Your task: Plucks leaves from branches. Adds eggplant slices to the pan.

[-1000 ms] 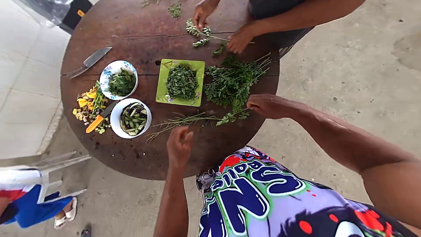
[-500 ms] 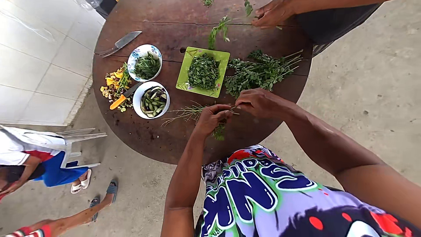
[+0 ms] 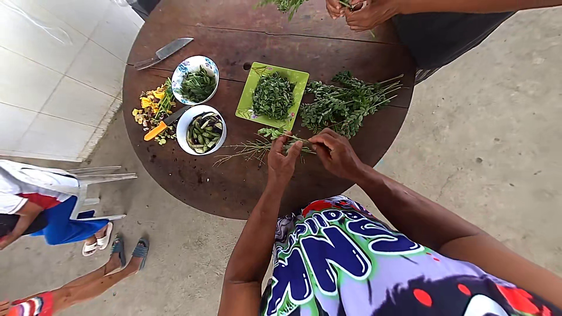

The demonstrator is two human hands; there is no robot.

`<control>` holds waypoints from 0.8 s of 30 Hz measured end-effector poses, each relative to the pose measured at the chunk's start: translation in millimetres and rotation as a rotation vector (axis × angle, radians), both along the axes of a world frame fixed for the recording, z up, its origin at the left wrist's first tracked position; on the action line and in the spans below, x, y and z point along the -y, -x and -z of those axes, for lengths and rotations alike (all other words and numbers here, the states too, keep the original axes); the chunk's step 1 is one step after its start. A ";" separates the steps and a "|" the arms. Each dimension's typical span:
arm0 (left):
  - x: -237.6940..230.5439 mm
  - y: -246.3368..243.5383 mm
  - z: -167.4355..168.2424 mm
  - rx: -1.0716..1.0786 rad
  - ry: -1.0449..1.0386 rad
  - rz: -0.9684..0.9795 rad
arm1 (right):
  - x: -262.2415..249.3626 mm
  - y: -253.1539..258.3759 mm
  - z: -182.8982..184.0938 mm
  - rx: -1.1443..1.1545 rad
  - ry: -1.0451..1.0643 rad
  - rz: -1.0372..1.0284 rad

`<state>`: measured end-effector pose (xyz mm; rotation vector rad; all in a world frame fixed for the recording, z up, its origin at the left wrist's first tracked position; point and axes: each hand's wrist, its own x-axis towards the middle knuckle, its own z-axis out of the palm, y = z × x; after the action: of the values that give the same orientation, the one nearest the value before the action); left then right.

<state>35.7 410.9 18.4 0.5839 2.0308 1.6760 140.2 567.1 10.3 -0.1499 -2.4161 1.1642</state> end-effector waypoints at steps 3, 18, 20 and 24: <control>2.4 8.0 1.9 0.009 -0.025 0.067 | 2.3 -4.7 5.1 -0.035 0.031 -0.017; 0.2 13.3 5.8 0.388 -0.155 0.158 | 2.1 -5.8 9.5 0.284 0.340 -0.073; -0.8 13.6 6.6 0.349 -0.097 0.195 | 2.6 -3.9 8.5 0.355 0.448 -0.077; -3.7 13.5 5.1 0.330 0.058 0.210 | 3.2 -1.0 6.8 0.393 0.532 -0.049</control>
<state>22.3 414.6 13.3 0.4487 1.7137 1.4754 141.2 563.9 3.5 -0.5290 -2.3669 1.9330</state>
